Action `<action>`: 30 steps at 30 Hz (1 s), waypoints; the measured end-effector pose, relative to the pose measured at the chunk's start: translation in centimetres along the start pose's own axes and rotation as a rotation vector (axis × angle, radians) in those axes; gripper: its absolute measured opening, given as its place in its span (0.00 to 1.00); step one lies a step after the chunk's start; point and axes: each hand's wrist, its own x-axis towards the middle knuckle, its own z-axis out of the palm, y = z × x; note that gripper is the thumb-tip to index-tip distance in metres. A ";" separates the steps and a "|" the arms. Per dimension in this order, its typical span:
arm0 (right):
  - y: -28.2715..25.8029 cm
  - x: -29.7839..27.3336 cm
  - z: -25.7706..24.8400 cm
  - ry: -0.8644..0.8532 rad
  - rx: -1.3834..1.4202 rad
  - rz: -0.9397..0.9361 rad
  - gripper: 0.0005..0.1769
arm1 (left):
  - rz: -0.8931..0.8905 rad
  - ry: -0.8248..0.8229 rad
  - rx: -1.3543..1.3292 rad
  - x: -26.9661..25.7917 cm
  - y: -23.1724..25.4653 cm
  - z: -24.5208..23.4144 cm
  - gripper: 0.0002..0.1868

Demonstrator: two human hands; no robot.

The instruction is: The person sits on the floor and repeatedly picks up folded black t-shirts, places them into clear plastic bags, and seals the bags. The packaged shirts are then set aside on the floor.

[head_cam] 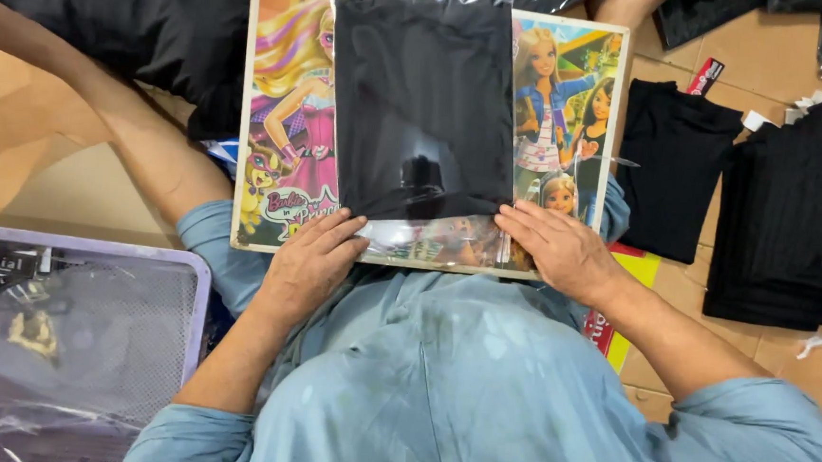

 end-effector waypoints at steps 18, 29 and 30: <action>2.0 4.2 1.3 0.100 0.562 0.718 0.06 | -0.776 -0.371 -0.292 6.2 -1.2 -1.7 0.09; 3.5 7.9 -0.6 -0.147 0.590 0.924 0.14 | -0.422 -0.061 0.196 4.6 -3.4 2.0 0.16; 3.6 8.0 -0.6 -0.143 0.584 0.919 0.14 | -0.422 -0.053 0.196 4.6 -3.6 1.7 0.16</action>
